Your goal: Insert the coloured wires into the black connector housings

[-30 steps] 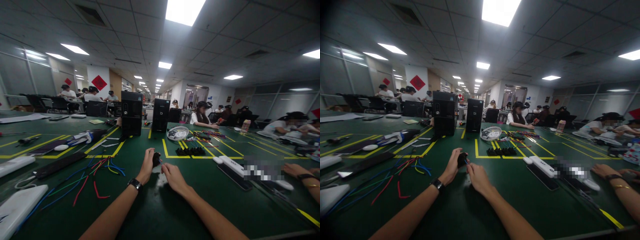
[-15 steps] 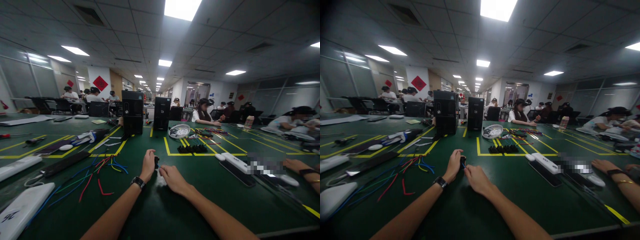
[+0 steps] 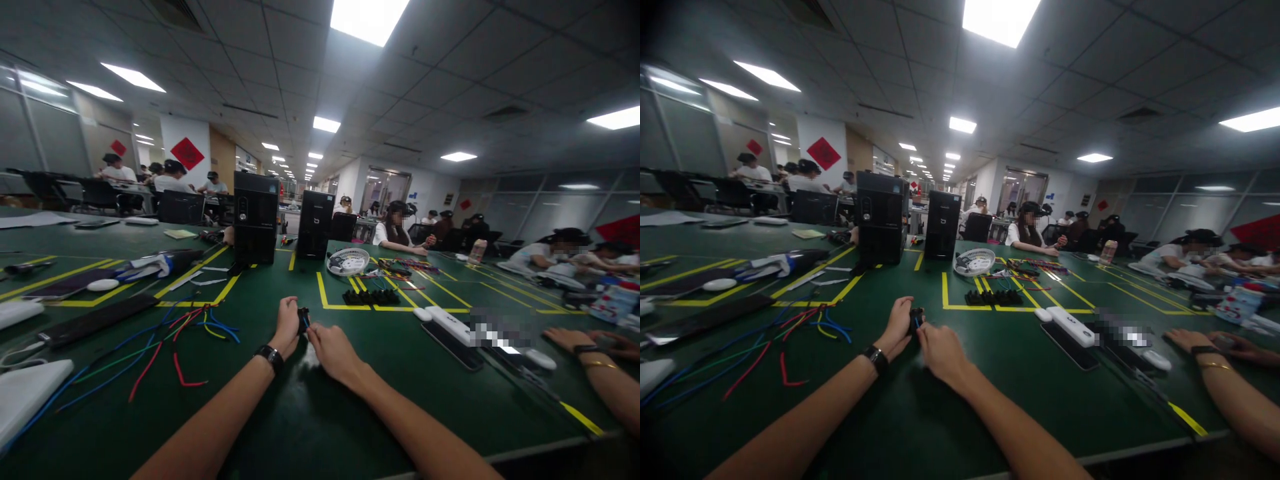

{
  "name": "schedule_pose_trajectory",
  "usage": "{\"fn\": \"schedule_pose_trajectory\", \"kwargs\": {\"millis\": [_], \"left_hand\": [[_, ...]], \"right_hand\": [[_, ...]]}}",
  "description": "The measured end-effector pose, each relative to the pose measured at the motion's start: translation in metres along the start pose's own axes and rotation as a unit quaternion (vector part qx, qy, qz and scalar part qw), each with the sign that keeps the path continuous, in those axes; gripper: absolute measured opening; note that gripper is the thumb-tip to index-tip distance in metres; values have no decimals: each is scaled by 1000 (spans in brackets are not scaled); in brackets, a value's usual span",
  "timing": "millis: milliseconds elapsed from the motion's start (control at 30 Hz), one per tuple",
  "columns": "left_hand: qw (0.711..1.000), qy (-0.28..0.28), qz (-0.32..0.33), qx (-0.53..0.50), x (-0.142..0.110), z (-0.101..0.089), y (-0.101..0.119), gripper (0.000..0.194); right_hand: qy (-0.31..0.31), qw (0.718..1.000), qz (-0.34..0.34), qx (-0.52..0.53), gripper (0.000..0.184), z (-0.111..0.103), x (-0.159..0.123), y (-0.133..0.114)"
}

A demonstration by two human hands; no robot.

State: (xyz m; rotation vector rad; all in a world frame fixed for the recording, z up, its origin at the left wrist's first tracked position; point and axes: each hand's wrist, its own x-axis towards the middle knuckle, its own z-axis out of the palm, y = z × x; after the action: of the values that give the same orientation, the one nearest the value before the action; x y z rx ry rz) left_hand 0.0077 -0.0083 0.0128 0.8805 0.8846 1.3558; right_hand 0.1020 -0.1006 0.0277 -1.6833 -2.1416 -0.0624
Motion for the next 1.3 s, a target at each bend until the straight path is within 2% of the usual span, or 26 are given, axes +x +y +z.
{"fn": "schedule_pose_trajectory", "kwargs": {"millis": [167,267,400,533,667,767,867,933,1000,1067,1167,1233,1300], "left_hand": [[999,-25,42,20,-3,-1,-5,20],[998,-23,40,31,-3,-3,-6,20],[999,-27,10,-23,-6,-4,4,26],[998,-47,13,-41,-7,-6,9,29],[998,-14,56,12,-5,-10,0,25],[996,-21,83,26,-2,-10,-3,24],[998,-22,55,-34,4,-11,8,27],[996,5,38,-80,10,-17,19,29],[995,20,37,-95,14,-25,27,29],[997,-2,35,-62,14,-31,27,24],[991,-67,60,99,7,-29,13,20],[972,-89,99,196,4,-21,3,25],[958,-93,125,240,6,-14,-2,27]], "right_hand": [[5,1000,11,6,35,5,0,-13],[-5,1000,4,-4,35,10,1,-18],[1,1000,6,-1,34,5,0,-7],[17,999,24,19,33,2,-1,0],[28,998,7,62,33,10,1,-17],[29,996,0,85,33,13,1,-26],[10,996,-8,90,33,12,-4,-21],[-4,996,-11,84,32,10,-7,-15],[15,995,0,102,32,8,-6,-9],[77,986,22,145,36,4,-2,-5],[147,969,49,193,37,-1,7,0],[132,969,63,199,34,-2,11,7],[102,973,73,194,30,1,14,15]]}}
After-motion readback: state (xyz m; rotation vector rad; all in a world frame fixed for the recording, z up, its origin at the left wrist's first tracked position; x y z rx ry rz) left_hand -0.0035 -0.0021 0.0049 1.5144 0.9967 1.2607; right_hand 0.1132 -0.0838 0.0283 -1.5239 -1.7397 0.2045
